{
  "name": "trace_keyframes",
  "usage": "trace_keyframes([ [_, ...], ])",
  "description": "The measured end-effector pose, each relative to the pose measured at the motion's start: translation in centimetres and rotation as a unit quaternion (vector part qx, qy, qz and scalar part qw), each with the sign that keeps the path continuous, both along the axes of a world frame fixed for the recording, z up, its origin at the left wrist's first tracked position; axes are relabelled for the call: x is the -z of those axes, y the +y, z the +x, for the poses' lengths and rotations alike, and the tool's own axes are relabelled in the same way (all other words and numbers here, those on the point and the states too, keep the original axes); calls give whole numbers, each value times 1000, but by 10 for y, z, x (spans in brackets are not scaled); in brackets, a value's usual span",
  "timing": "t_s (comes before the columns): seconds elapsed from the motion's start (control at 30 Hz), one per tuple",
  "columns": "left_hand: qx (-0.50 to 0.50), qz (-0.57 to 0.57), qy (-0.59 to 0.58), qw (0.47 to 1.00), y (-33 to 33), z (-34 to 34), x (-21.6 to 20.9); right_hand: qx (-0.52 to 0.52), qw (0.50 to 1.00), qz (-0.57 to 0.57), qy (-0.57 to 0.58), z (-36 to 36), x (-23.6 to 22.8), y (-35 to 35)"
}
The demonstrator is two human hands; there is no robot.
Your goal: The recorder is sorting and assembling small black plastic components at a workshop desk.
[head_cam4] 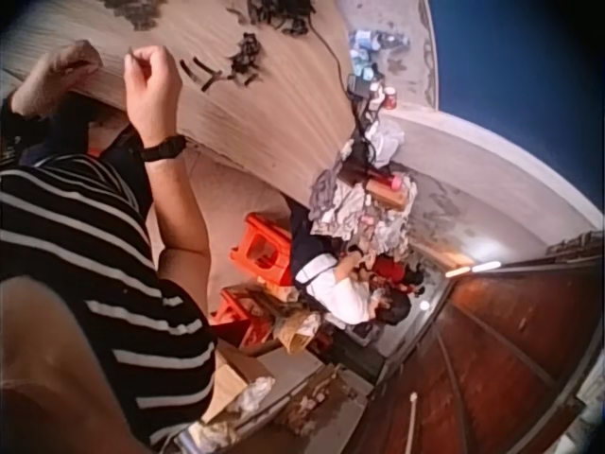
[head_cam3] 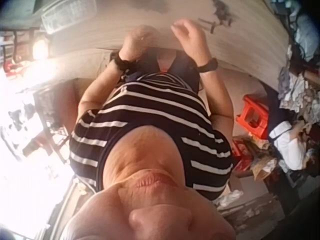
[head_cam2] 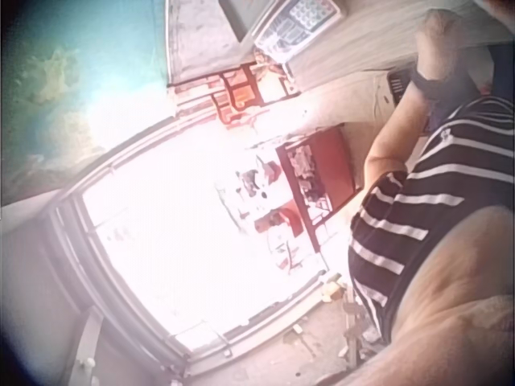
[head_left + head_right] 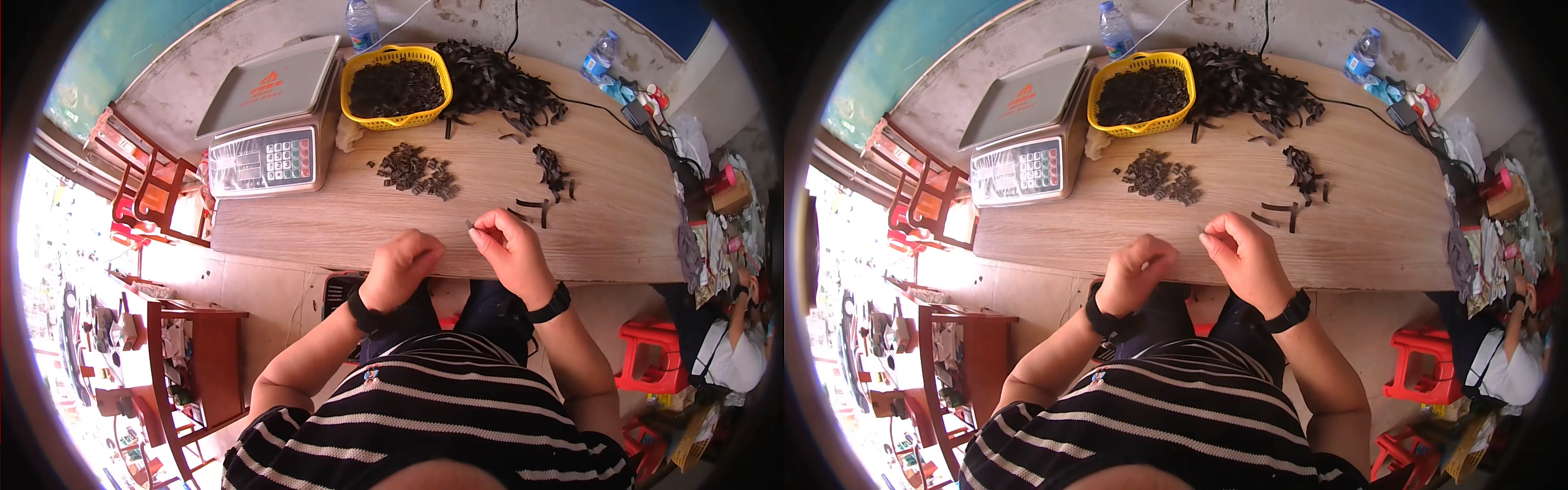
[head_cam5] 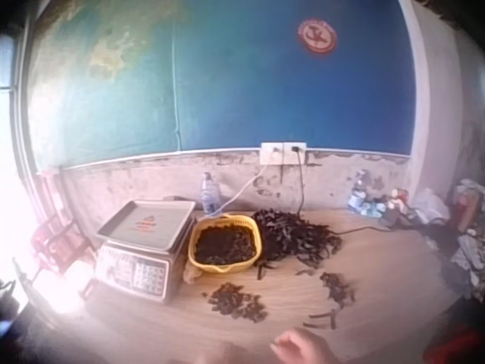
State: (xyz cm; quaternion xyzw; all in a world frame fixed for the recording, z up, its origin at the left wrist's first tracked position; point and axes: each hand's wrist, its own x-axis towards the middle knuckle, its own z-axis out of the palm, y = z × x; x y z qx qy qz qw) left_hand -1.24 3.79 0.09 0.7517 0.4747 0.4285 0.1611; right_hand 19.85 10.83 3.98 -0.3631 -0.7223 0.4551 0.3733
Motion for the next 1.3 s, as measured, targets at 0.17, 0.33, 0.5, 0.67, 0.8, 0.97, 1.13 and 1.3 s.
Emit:
trace_keyframes([
  [0.17,79,-273,-472,834,20,1,-16,-26,991,-113,67,-10,2,2],
  [0.33,88,-368,-601,704,22,0,-25,-32,983,-161,81,-15,5,6],
  [0.5,84,-343,-526,774,29,2,-9,-37,982,-166,78,-21,13,8],
  [0.67,-14,-230,-272,934,26,6,-18,-41,978,-186,81,-14,9,9],
  [0.8,11,4,-42,999,22,0,-29,-75,967,-227,87,-5,-3,11],
  [0.97,66,71,59,993,26,-10,-44,-125,965,-232,17,-2,-15,18],
  [1.13,89,128,126,980,30,-15,-46,-147,968,-204,-14,-6,-13,21],
  [1.3,131,129,186,965,27,-18,-51,-154,967,-200,-30,-9,-12,18],
])
